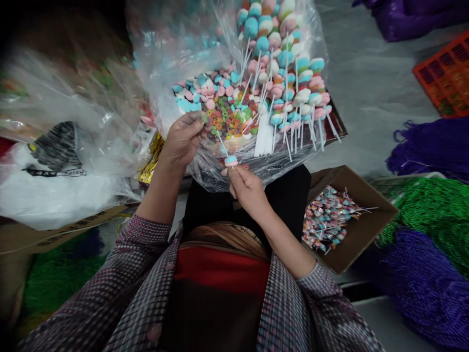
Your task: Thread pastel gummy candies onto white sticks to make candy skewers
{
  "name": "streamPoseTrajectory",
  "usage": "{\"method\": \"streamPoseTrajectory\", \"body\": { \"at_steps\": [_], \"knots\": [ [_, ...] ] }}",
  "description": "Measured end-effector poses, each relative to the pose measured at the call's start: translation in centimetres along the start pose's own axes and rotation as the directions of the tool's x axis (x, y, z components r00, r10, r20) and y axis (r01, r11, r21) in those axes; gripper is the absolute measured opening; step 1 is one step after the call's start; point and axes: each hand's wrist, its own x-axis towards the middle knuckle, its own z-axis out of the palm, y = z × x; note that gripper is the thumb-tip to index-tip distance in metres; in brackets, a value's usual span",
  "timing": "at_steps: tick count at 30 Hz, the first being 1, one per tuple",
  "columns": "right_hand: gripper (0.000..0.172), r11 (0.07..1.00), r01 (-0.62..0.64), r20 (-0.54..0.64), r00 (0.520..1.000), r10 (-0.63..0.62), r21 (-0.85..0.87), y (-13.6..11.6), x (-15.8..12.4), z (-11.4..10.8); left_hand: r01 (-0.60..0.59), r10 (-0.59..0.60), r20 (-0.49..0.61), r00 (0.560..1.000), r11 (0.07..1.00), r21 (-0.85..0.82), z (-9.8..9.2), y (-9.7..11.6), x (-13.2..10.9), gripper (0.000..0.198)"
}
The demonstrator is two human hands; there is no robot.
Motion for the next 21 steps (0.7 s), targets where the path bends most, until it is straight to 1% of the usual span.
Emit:
{"method": "streamPoseTrajectory", "body": {
  "at_steps": [2, 5, 9, 14, 21],
  "knots": [
    [0.051, 1.000, 0.006, 0.014, 1.000, -0.006, 0.002, -0.1, 0.4, 0.3, 0.055, -0.052, 0.030, 0.998, 0.996, -0.076, 0.3, 0.1, -0.5, 0.021],
    [0.052, 1.000, -0.004, 0.029, 1.000, 0.004, -0.002, -0.2, 0.7, 0.4, 0.132, -0.114, 0.106, 0.988, 0.973, -0.192, 0.7, 0.2, -1.2, 0.017],
    [0.052, 0.999, -0.012, 0.033, 0.999, 0.013, -0.051, -0.2, 0.5, 0.0, 0.166, -0.133, 0.143, 0.981, 0.953, -0.254, 1.1, 0.1, -1.7, 0.015],
    [0.054, 0.996, 0.000, 0.050, 0.999, 0.004, -0.084, -0.1, 0.3, -0.4, 0.167, -0.134, 0.151, 0.979, 0.959, -0.231, 1.2, 0.0, -1.9, 0.008],
    [0.053, 0.990, 0.007, 0.059, 0.998, 0.002, -0.138, 0.0, 0.1, -1.1, 0.175, -0.143, 0.200, 0.969, 0.973, -0.152, 1.4, 1.1, -2.2, 0.002]
  ]
}}
